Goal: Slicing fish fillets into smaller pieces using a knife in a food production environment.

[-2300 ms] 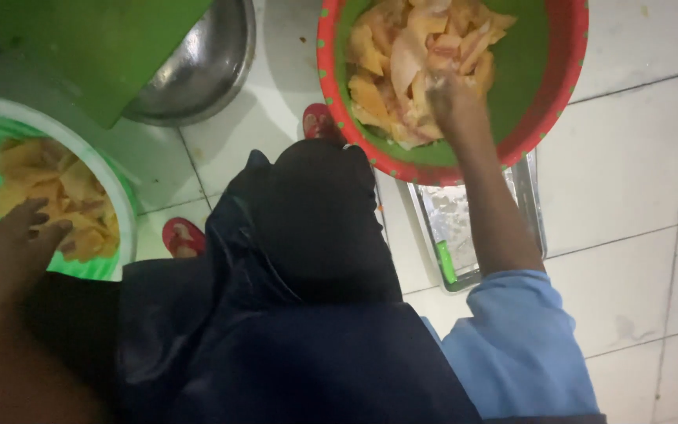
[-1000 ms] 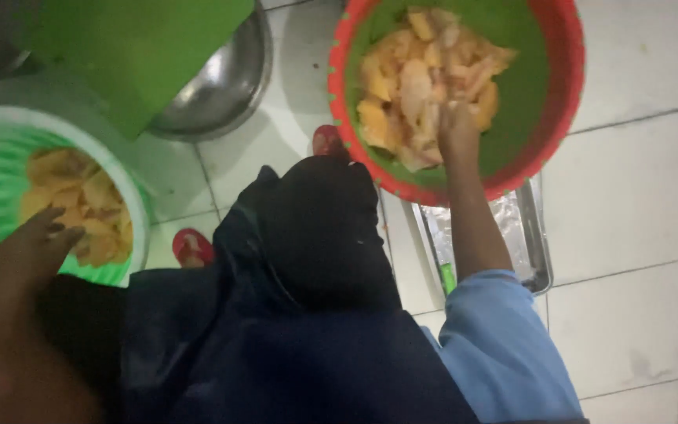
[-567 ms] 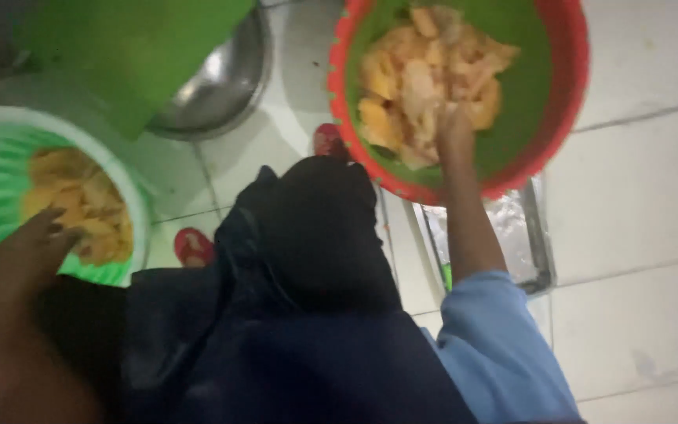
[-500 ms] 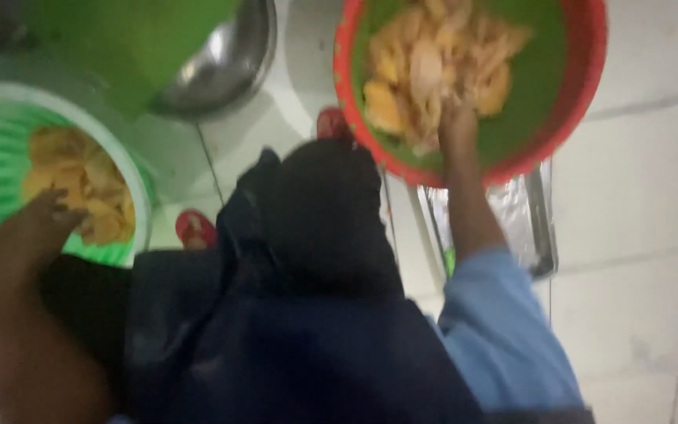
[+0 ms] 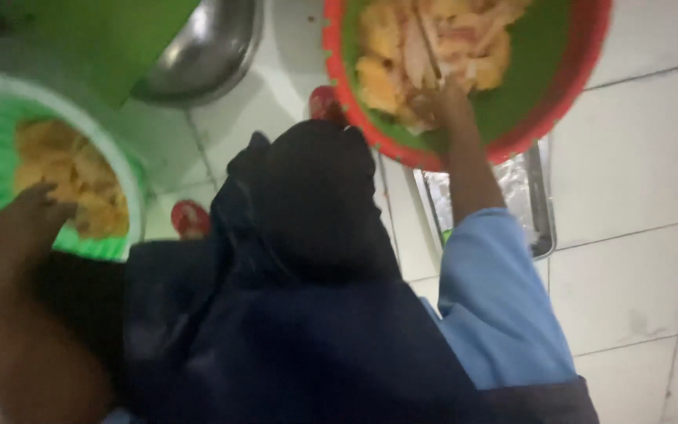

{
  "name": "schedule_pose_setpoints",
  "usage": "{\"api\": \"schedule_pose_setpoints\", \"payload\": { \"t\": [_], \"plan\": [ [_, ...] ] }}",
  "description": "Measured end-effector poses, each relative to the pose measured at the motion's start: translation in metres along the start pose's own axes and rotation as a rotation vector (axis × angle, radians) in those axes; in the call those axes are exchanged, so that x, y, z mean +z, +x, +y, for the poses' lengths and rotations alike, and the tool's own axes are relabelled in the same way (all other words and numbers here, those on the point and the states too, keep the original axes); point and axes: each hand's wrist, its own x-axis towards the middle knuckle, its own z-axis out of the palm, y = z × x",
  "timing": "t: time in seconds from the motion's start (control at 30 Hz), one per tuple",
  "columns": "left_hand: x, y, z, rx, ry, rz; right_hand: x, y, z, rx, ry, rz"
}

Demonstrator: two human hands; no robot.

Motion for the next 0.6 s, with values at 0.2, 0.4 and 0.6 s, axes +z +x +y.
{"api": "schedule_pose_setpoints", "payload": {
  "t": [0.2,0.4,0.6],
  "plan": [
    [0.034,0.061,-0.138,0.694,0.872,0.211,0.016,0.008,0.012,-0.316,0.102,0.234],
    [0.021,0.043,-0.112,0.724,0.925,0.212,0.048,0.052,0.052,-0.447,0.493,0.398],
    [-0.014,-0.008,0.000,0.044,-0.004,-0.006,0.030,0.049,0.024,-0.397,0.146,0.388]
  ]
}}
